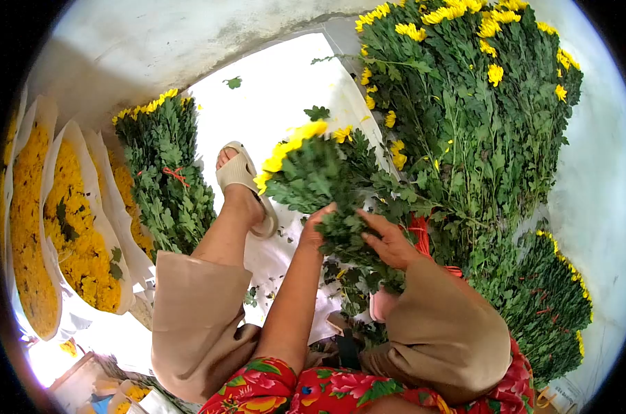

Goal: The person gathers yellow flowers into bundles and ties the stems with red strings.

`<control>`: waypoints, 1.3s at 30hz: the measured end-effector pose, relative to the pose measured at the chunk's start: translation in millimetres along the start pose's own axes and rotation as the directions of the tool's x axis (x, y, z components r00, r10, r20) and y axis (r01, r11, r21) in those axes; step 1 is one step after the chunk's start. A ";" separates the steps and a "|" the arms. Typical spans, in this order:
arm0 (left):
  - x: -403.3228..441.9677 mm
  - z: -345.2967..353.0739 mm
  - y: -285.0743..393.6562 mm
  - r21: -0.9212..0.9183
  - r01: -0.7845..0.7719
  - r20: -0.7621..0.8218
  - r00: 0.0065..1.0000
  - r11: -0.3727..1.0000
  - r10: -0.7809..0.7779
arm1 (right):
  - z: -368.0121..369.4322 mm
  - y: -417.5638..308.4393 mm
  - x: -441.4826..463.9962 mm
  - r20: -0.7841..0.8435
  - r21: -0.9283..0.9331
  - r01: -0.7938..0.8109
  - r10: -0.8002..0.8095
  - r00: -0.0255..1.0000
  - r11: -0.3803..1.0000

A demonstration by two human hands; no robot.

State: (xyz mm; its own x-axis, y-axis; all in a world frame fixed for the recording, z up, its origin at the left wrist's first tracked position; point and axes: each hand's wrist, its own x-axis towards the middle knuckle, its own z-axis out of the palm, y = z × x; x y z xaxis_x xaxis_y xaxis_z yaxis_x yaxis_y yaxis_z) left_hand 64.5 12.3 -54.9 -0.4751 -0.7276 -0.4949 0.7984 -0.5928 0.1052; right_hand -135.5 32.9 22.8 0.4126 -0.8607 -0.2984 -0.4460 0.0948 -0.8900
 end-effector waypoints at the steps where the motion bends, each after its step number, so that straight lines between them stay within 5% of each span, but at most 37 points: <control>1: -3.6 -4.7 1.7 -0.087 0.003 0.067 0.998 0.996 0.003 | 0.7 -7.9 3.6 0.097 -0.084 0.016 -0.008 0.995 0.996; 3: -10.7 -13.2 2.3 -0.090 -0.046 0.124 0.991 0.995 0.057 | -4.4 -8.2 15.9 0.121 -0.091 0.037 -0.026 0.992 0.995; 5: -12.1 -22.4 4.6 -0.054 -0.185 0.014 0.982 0.981 0.186 | -17.5 14.8 32.8 0.035 -0.297 0.208 -0.207 0.978 0.932; 6: -10.7 -25.5 7.5 -0.060 -0.195 0.031 0.980 0.979 0.197 | -23.1 25.5 40.4 -0.185 -0.235 0.152 -0.198 0.963 0.960; 8: -9.8 -29.8 12.0 -0.054 -0.198 -0.012 0.980 0.979 0.197 | -45.9 23.6 50.3 -0.411 -0.575 -0.056 -0.229 0.882 0.816; 12: -10.7 -24.4 12.4 -0.100 -0.220 -0.030 0.976 0.970 0.218 | -67.2 57.3 44.8 -0.276 -0.792 -0.182 -0.076 0.958 0.582; 17: -6.2 -32.9 13.9 -0.163 -0.218 -0.165 0.968 0.962 0.191 | -78.0 49.3 26.0 -0.392 -0.486 -0.068 -0.148 0.908 0.871; 20: -14.1 -7.1 19.4 0.020 -0.235 -0.092 0.968 0.972 0.235 | -77.6 50.6 11.6 -0.399 -0.419 -0.118 -0.066 0.914 0.900; 23: -14.0 4.8 22.1 -0.037 -0.169 -0.137 0.977 0.985 0.163 | -74.5 73.0 -6.8 -0.411 -0.322 -0.054 -0.088 0.908 0.945; 25: -8.9 -5.4 21.0 -0.019 -0.188 -0.127 0.975 0.982 0.184 | -69.4 75.5 -17.5 -0.418 -0.081 -0.117 0.073 0.906 0.990; 27: 0.5 -24.7 18.2 0.002 -0.204 -0.119 0.972 0.979 0.202 | -63.6 75.9 -27.9 -0.430 -0.073 -0.145 0.100 0.897 0.987; 29: 9.2 -49.7 15.1 -0.055 -0.334 0.158 0.928 0.941 0.339 | -56.3 78.2 -41.0 -0.435 -0.062 -0.173 0.130 0.891 0.983; 30: -1.4 -14.5 20.2 0.113 -0.277 -0.135 0.947 0.954 0.291 | -55.7 82.9 -49.4 -0.405 0.059 -0.096 0.111 0.908 0.994; 31: -4.0 -2.6 22.5 0.113 -0.283 -0.139 0.945 0.952 0.297 | -56.2 93.5 -59.0 -0.376 0.180 -0.020 0.088 0.922 0.983; 33: -5.1 10.3 26.9 0.090 -0.218 -0.343 0.909 0.972 0.236 | -51.6 102.2 -72.7 -0.353 0.084 -0.115 0.138 0.926 0.990; 35: 7.2 -3.3 25.3 0.119 -0.190 -0.374 0.901 0.975 0.221 | -36.4 42.0 -78.3 -0.305 0.414 0.146 -0.014 0.952 0.898; 37: 4.4 15.3 25.0 0.094 -0.329 -0.160 0.927 0.940 0.340 | 12.3 -35.9 -60.7 -0.545 0.543 0.258 0.102 0.832 0.799; 38: 0.0 24.2 27.2 0.120 -0.303 -0.137 0.938 0.946 0.318 | 16.2 -43.8 -47.0 -0.486 0.762 -0.009 0.580 0.653 0.648; 39: 0.4 21.7 25.9 0.121 -0.301 -0.135 0.939 0.946 0.316 | 14.3 -47.3 -45.0 -0.398 0.848 -0.118 0.769 0.500 0.516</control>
State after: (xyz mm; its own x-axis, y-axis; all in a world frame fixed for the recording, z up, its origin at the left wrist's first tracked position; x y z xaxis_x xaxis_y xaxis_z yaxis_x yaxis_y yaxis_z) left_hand 77.0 -10.8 -33.6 -0.1437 -0.8242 -0.5478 0.8536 -0.3833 0.3528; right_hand -121.6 74.3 73.4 -0.4529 -0.5566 -0.6965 0.3949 0.5752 -0.7164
